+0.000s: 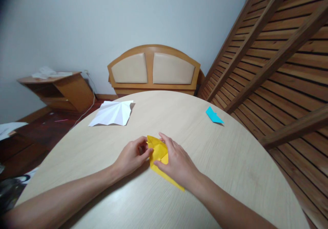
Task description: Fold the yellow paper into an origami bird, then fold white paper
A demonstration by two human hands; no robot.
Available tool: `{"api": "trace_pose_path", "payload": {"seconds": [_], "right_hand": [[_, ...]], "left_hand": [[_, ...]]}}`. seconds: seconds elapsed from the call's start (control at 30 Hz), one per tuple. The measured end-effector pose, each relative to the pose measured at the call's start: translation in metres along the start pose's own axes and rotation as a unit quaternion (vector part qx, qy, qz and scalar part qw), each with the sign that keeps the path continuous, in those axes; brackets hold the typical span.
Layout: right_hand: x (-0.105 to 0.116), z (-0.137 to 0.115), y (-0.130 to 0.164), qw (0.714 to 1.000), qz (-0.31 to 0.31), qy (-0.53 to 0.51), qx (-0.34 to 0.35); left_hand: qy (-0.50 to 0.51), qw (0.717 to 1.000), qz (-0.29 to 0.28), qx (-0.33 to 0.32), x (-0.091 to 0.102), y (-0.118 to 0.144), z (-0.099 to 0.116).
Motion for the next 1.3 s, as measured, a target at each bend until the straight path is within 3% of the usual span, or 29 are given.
{"api": "trace_pose_path", "payload": {"seconds": [0.47,0.73,0.97,1.13,1.3], "right_hand": [[0.014,0.002,-0.003,0.997,0.011,0.009,-0.071],[0.018,-0.003,-0.007,0.996,-0.001,0.079,-0.036],[0.012,-0.006,-0.004,0.997,0.023,0.073,-0.004],[0.007,-0.012,-0.001,0.999,-0.02,0.038,0.003],[0.004,-0.016,-0.001,0.996,-0.056,0.062,0.009]], "left_hand": [[-0.016,1.0,-0.009,0.021,0.002,-0.001,0.0],[-0.041,0.999,0.009,-0.026,0.005,0.004,0.007],[-0.009,1.0,-0.013,0.003,0.001,0.001,0.002],[-0.007,1.0,-0.016,0.013,0.001,0.0,-0.003],[0.01,1.0,0.016,0.005,0.001,-0.004,-0.007]]}}
Point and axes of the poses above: each hand's wrist, its own y-axis away from the middle knuckle, its own x-axis out of the back of the hand, z = x × y, the point moved 2 cm from there along -y, towards the middle knuckle, and after that the axes turned 15 degrees about -y, right-handed, at the moved point
